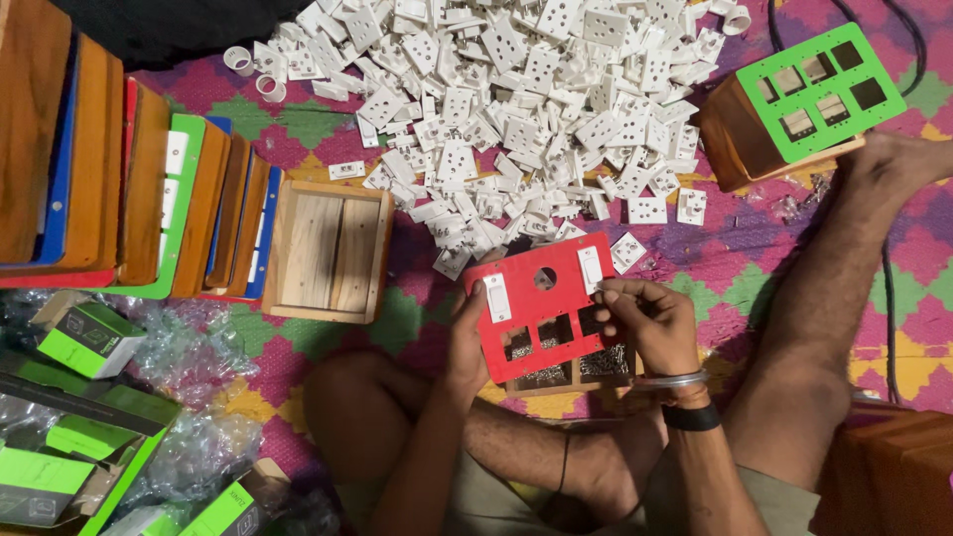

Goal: The person sits on the floor and assembles electrical switch and socket components onto orange and red plastic backplates. They pick up small metal screws from a wooden box and insert them into the backplates, handling the components one at a time.

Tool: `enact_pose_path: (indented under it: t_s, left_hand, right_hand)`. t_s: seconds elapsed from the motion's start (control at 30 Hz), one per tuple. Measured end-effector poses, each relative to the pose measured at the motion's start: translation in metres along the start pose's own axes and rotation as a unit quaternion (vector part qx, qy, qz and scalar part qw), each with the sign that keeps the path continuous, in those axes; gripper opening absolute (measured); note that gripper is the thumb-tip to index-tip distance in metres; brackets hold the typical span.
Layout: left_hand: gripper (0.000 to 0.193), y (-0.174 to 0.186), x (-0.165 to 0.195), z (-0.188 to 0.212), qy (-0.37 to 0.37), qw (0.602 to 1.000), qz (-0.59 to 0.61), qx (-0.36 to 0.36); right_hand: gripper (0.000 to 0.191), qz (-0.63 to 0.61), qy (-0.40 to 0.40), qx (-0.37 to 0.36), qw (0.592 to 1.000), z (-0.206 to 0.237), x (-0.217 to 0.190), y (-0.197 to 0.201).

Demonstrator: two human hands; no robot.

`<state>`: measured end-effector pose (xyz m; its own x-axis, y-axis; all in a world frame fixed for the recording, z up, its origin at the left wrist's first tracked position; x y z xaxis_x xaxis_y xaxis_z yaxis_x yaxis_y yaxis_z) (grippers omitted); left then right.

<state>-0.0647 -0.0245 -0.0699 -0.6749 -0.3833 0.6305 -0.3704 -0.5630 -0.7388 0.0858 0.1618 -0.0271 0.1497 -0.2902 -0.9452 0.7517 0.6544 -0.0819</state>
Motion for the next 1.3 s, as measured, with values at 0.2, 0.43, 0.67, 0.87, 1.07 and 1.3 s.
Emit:
enact_pose_path:
  t_s: [0.2, 0.43, 0.67, 0.87, 1.07, 1.3]
  left_hand:
    - [0.049, -0.007, 0.001, 0.001, 0.014, 0.999, 0.035, -0.016]
    - [0.05, 0.001, -0.007, 0.002, 0.02, 0.995, 0.093, -0.043]
    - [0.044, 0.017, 0.001, -0.007, -0.009, 0.995, 0.096, 0.039]
    - [0.037, 0.018, 0.003, -0.01, -0.024, 0.99, 0.141, -0.007]
    - [0.038, 0.016, 0.002, -0.009, -0.017, 0.993, 0.115, 0.026]
    - [0.036, 0.013, 0.003, -0.007, -0.028, 0.997, 0.07, 0.012]
  right_hand:
    - [0.013, 0.04, -0.008, 0.058, 0.997, -0.001, 0.018, 0.001]
    - [0.033, 0.09, 0.122, 0.081, 0.985, -0.008, 0.019, -0.003]
    - [0.012, 0.125, 0.139, 0.108, 0.976, 0.013, 0.029, 0.014]
    - [0.026, 0.54, 0.15, -0.026, 0.828, 0.046, 0.054, -0.003]
    - [0.015, 0.473, 0.206, 0.023, 0.856, 0.044, 0.055, -0.003]
    - [0.009, 0.167, 0.05, 0.117, 0.978, 0.058, 0.055, 0.024]
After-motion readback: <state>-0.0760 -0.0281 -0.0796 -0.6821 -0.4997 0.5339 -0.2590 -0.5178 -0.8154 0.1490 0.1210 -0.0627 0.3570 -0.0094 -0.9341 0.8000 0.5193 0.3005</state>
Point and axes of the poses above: each hand's wrist, its own z-axis away from the middle knuckle, its own y-axis out of the back of the hand, x = y × z, the point moved 1 cm from there along -z, towards the middle knuckle, and after that the axes turned 4 degrees about -z, right-handed, at the moved point
